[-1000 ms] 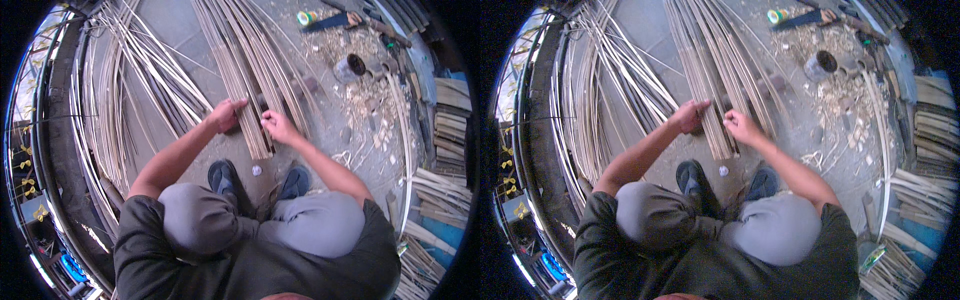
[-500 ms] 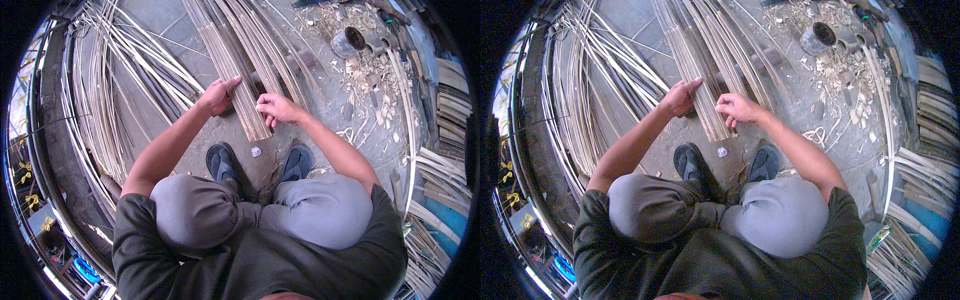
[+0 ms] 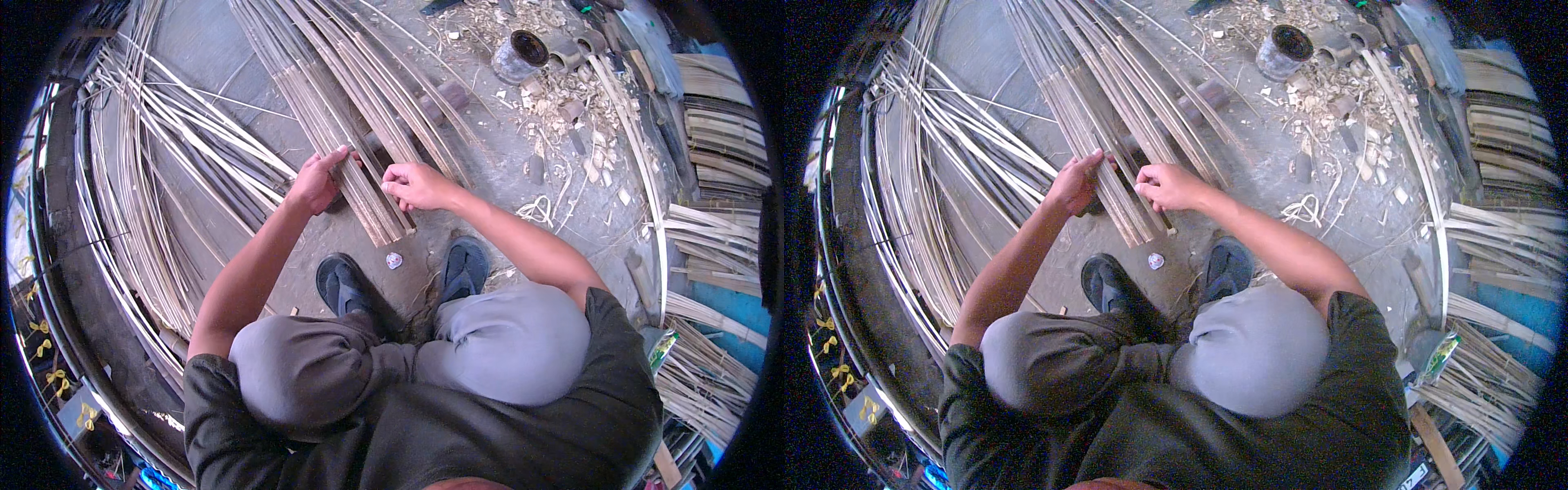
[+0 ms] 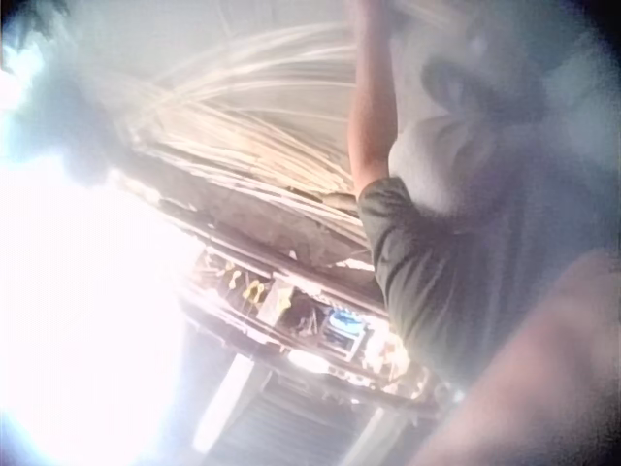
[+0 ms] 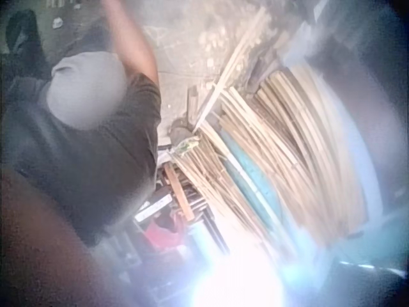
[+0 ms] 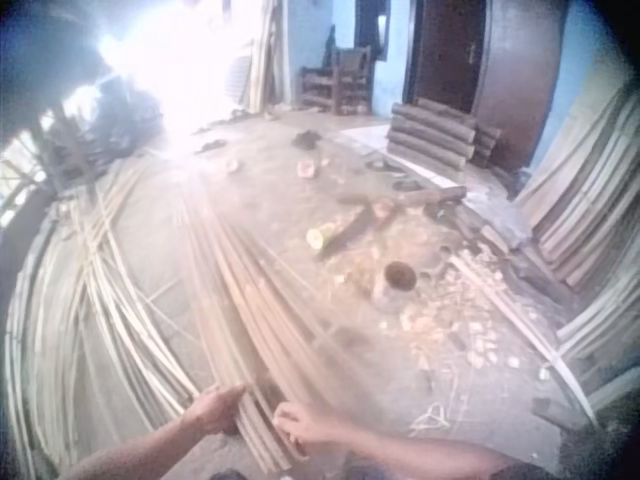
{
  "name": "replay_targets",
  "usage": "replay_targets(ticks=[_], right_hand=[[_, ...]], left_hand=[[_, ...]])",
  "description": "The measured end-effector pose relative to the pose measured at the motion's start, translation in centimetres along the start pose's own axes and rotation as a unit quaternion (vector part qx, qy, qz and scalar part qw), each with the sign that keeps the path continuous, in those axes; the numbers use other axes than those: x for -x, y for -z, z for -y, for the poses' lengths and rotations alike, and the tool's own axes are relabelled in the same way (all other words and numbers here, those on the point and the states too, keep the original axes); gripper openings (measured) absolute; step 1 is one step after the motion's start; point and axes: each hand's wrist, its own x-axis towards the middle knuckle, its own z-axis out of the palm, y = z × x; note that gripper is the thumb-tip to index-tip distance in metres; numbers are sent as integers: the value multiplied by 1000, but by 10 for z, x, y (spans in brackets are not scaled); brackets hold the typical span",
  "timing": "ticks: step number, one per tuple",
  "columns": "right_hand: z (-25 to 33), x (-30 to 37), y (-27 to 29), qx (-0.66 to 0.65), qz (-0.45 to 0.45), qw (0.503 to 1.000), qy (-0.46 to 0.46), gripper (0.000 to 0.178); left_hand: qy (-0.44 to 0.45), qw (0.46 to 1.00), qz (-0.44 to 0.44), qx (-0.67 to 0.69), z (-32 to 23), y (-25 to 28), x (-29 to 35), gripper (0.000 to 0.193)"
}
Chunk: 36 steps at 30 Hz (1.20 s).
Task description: The person sits on the floor and sorts thin bamboo strips by hand, aligning them into neat bundles. They repeatedly pick up individual strips, compare lengths, and arrange them into organized piles on the floor.
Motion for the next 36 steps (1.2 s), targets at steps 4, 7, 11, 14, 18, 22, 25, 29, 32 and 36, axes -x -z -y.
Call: replay_targets(ticks=[4, 7, 11, 14, 18, 22, 25, 29, 32, 36], right_hand=[[7, 0, 9, 72, -9, 997, 28, 22], [11, 0, 19, 88, 2, 996, 15, 23], [15, 4, 35, 117, 9, 992, 35, 25], [15, -5, 68, 183, -98, 976, 67, 27], [0, -5, 139, 284, -348, 893, 28, 24], [-86, -3, 190, 468, -459, 754, 41, 23], [-121, 5, 201, 522, -437, 732, 29, 25], [-105, -1, 212, 410, -353, 836, -87, 23], [-57, 0, 203, 54, -291, 951, -85, 21], [-15, 7, 192, 29, -167, 985, -44, 19]], left_hand=[[0, 1000, 12, -6, -4, -1, 3, 21], [3, 1000, 2, -4, -6, -8, 7, 22], [15, 1000, 6, -10, -9, -11, 7, 22], [18, 1000, 18, -11, -8, -5, 3, 21], [12, 1000, 1, 7, -6, -5, 5, 20], [17, 1000, -2, 20, -4, -1, 2, 20], [13, 1000, -8, 11, -8, -7, 10, 20], [20, 1000, -4, 22, -6, -2, 7, 21], [21, 999, -25, 22, -7, -4, 8, 16], [22, 1000, -10, 16, -7, -6, 7, 15]])
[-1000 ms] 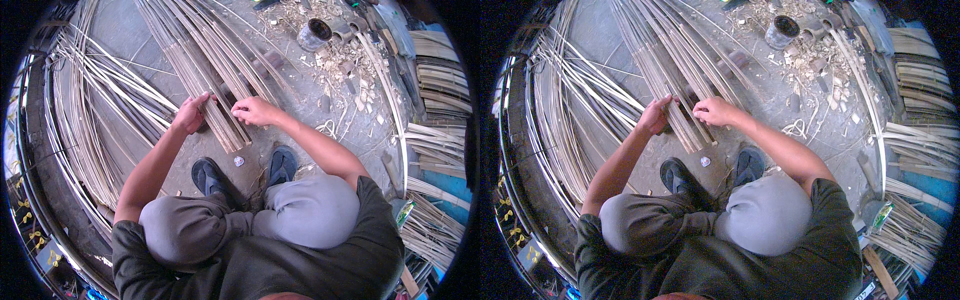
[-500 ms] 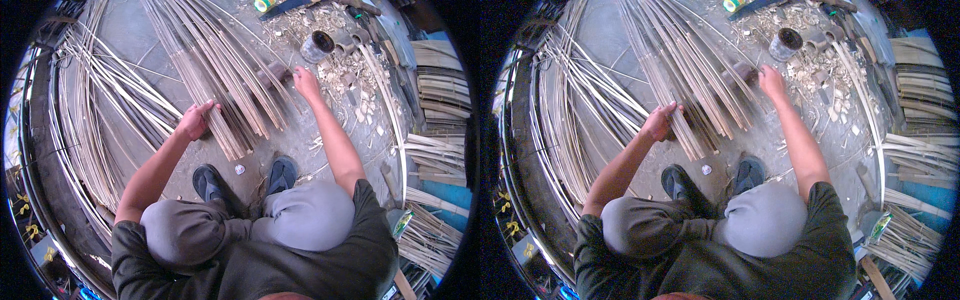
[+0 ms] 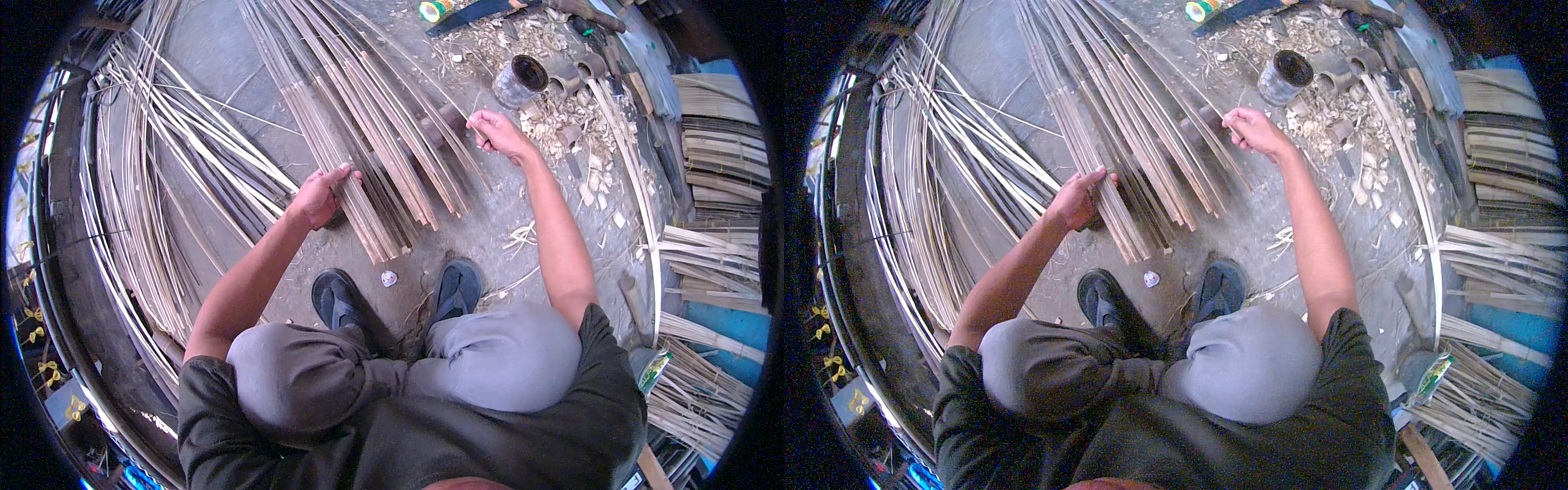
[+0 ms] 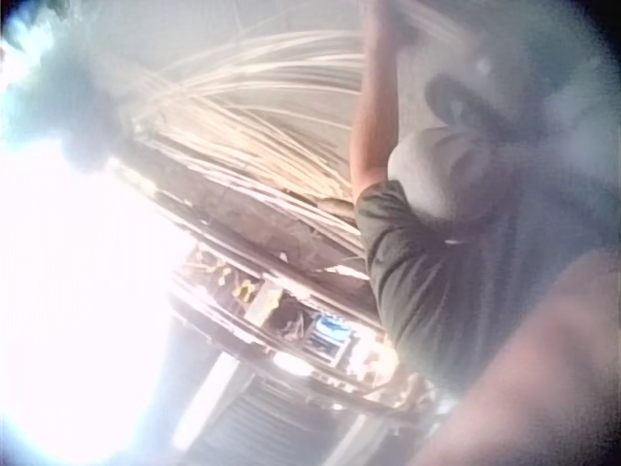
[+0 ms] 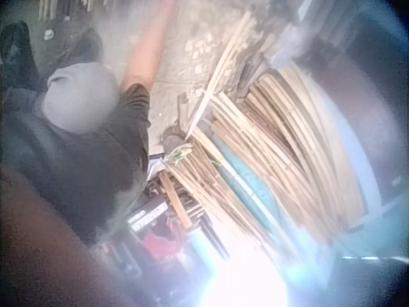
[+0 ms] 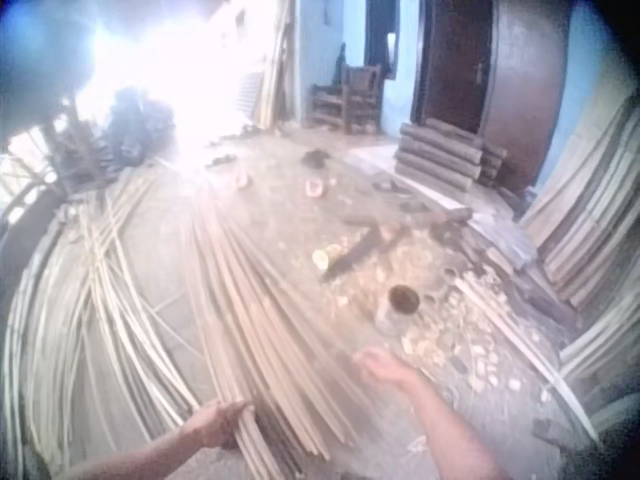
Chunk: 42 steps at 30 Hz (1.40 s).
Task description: The person sits on the floor and sorts thin bamboo strips by hand, aligning them into neat bundles. They repeatedly pick up individual strips, compare lengths, and arrange them into organized piles on the floor.
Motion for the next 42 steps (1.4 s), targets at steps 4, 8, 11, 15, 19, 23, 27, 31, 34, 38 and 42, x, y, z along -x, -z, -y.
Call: replay_targets(ticks=[4, 8, 11, 15, 19, 23, 27, 31, 34, 38, 42], right_hand=[[-10, 6, 10, 201, 49, 978, 22, 25], [-29, 9, 12, 264, 63, 962, 20, 25], [-25, 12, 7, 177, 93, 979, -35, 25], [-31, 11, 7, 276, 55, 960, -5, 24], [-20, 21, -12, 286, -32, 957, 34, 30], [-7, 35, -42, 363, -201, 899, 142, 30], [1, 39, -61, 362, -189, 894, 186, 27], [7, 44, -66, 381, -126, 897, 188, 26], [6, 46, -73, 394, -123, 894, 174, 27], [3, 47, -76, 402, -126, 889, 179, 32], [7, 48, -85, 375, -75, 905, 186, 32]], left_hand=[[1, 1000, 5, 3, 0, -3, 0, 16], [-4, 1000, 0, -10, 0, -2, -1, 18], [5, 1000, 2, -19, -3, -1, 3, 20], [1, 1000, 10, -13, -2, -2, 1, 21], [-3, 1000, 12, -8, 0, 7, -2, 24], [-3, 1000, 9, -18, -2, 4, 2, 24], [-10, 1000, 14, -16, -2, 4, 2, 24], [-6, 1000, -1, -13, -2, -1, 6, 23], [-6, 1000, -3, -15, -2, 1, 7, 24], [1, 1000, -1, -14, -2, 5, 6, 22], [1, 1000, -3, -14, -3, 6, 8, 21]])
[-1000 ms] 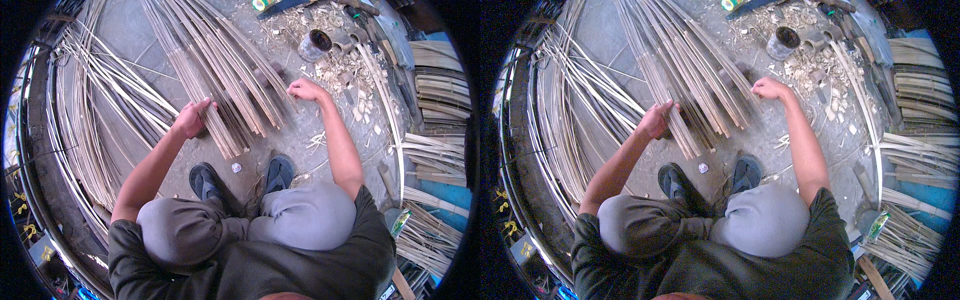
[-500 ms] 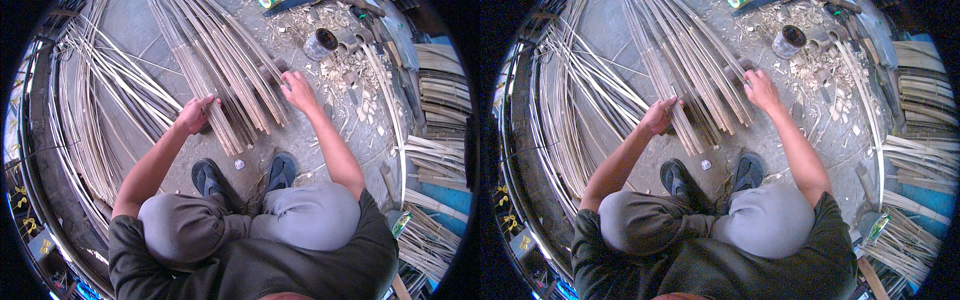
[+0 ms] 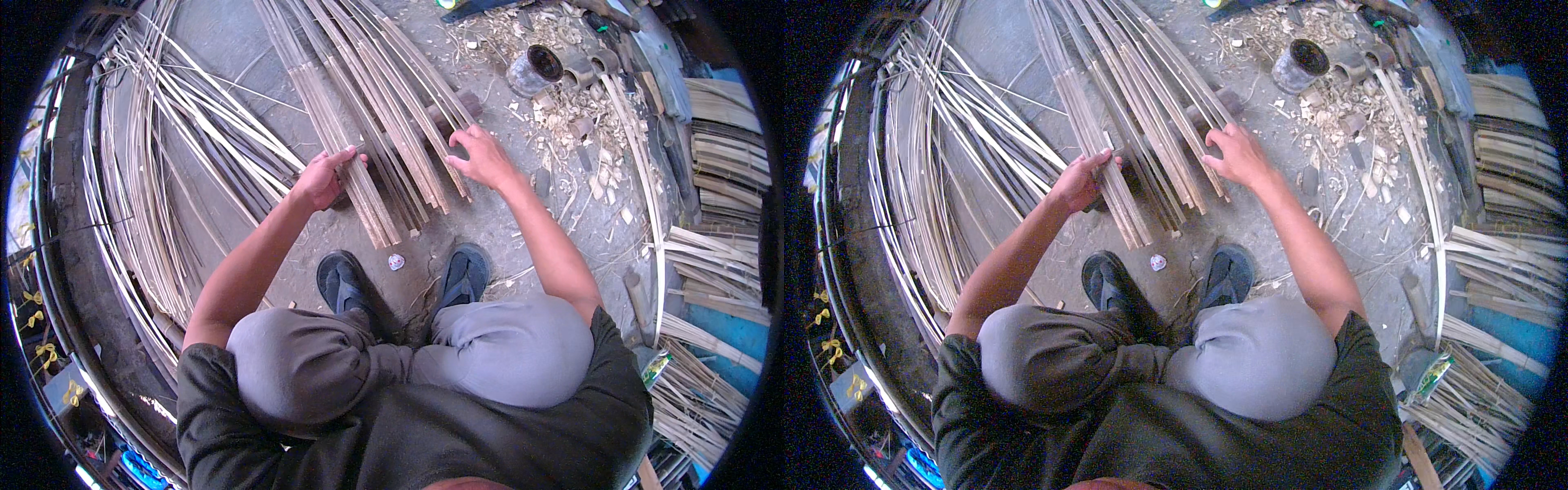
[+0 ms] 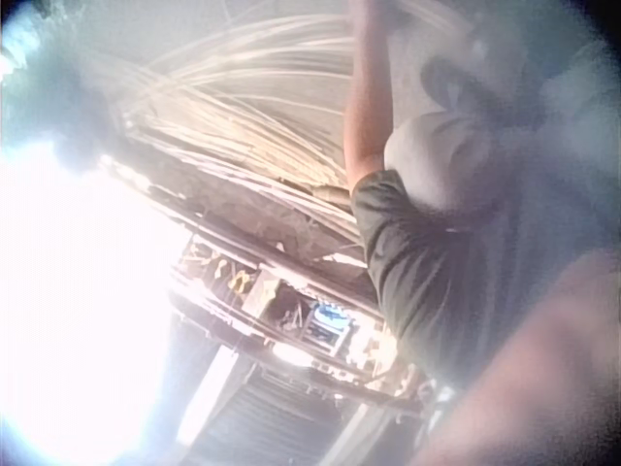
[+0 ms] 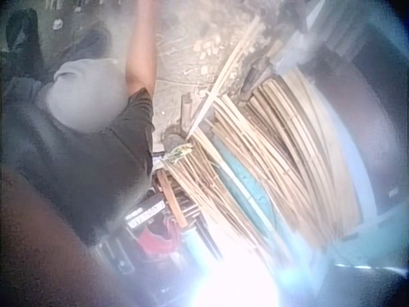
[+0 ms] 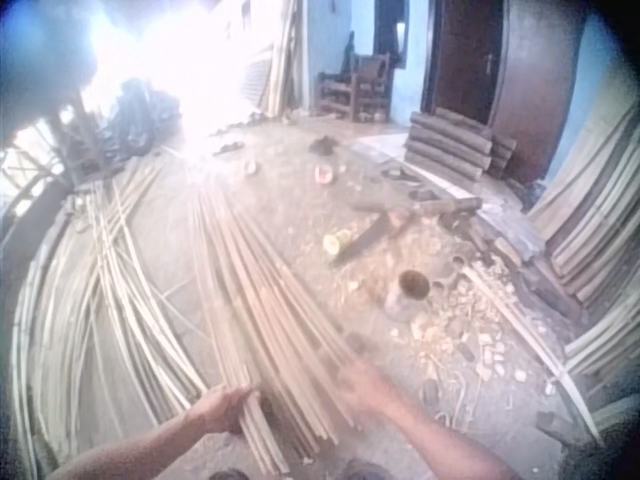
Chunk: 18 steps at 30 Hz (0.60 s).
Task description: The person sits on the floor and sorts thin bamboo strips by hand, aligning them into neat bundles. They repeatedly pick up individual strips, compare lengths, and arrange them into organized piles on the floor.
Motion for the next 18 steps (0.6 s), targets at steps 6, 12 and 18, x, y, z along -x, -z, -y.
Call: replay_targets(ticks=[6, 12, 18], right_hand=[[-6, 0, -9, -19, -33, 999, -3, 29], [-8, -1, -4, 33, 24, 999, -21, 28], [3, 3, -7, 12, 20, 1000, -19, 29]], left_hand=[[-10, 1000, 11, 5, 2, 2, -2, 21], [-2, 1000, 12, 0, 0, -2, 1, 18], [-1, 1000, -11, -2, 0, -3, 2, 17]])
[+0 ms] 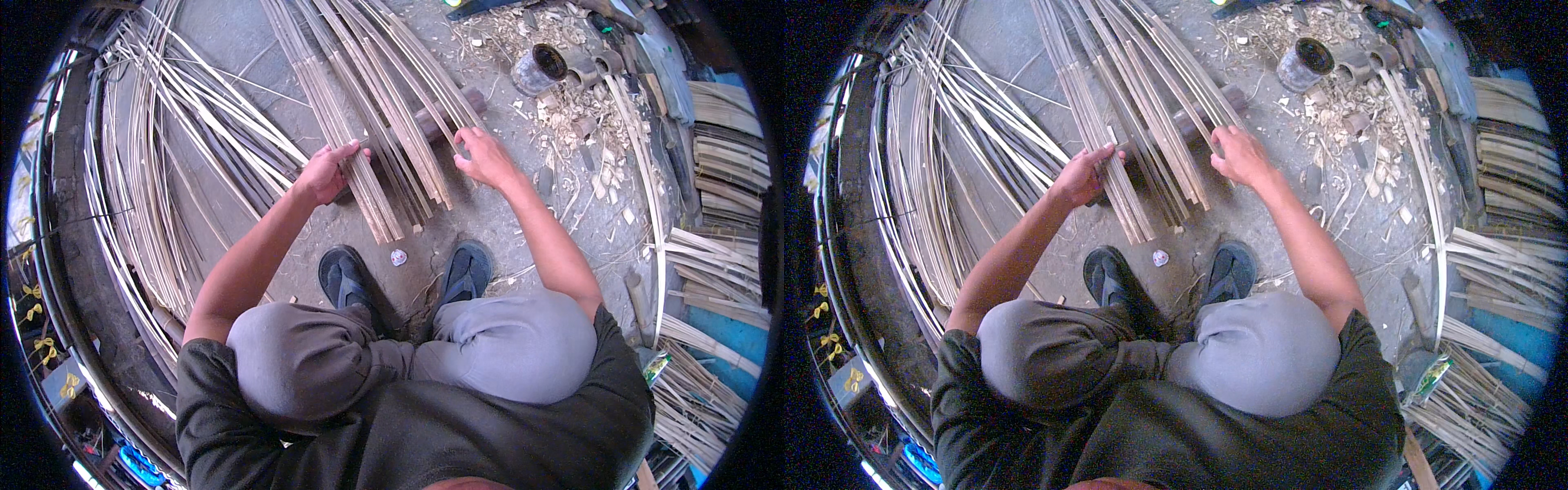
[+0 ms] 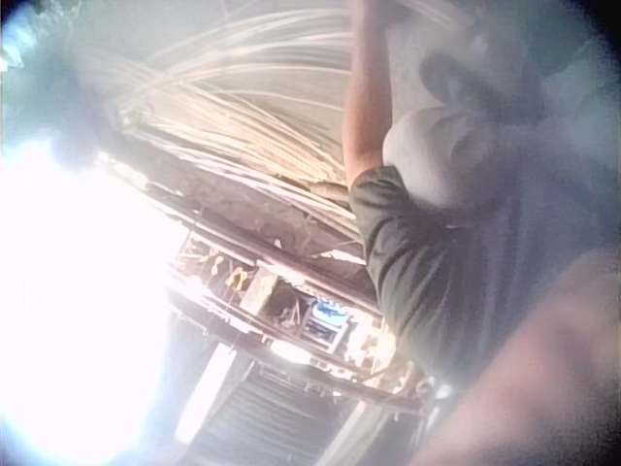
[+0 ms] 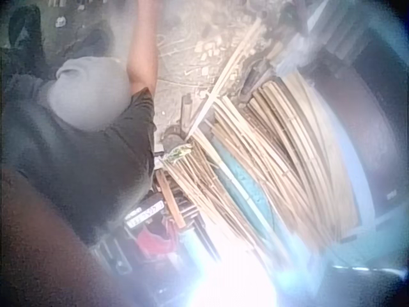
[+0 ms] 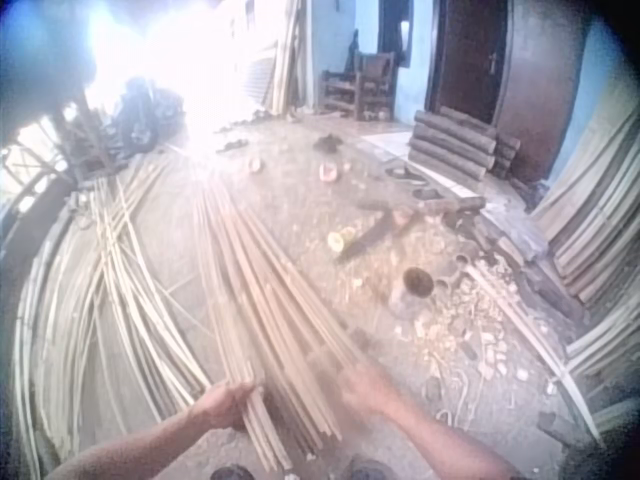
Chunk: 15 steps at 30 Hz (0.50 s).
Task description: The person sits on the floor and sorts thin bamboo strips by hand, aligning them into neat bundles. They repeatedly pick up individual strips, compare lengths, and arrange them into organized piles on the floor.
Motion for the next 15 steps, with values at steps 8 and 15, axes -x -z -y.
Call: replay_targets(ticks=[8, 15], right_hand=[[12, -1, 6, 43, -6, 999, 9, 30], [17, -6, 7, -78, -19, 997, -7, 31]], left_hand=[[-4, 1000, 3, -6, 1, 6, 0, 19], [-2, 1000, 9, -13, -1, 6, 2, 21]])
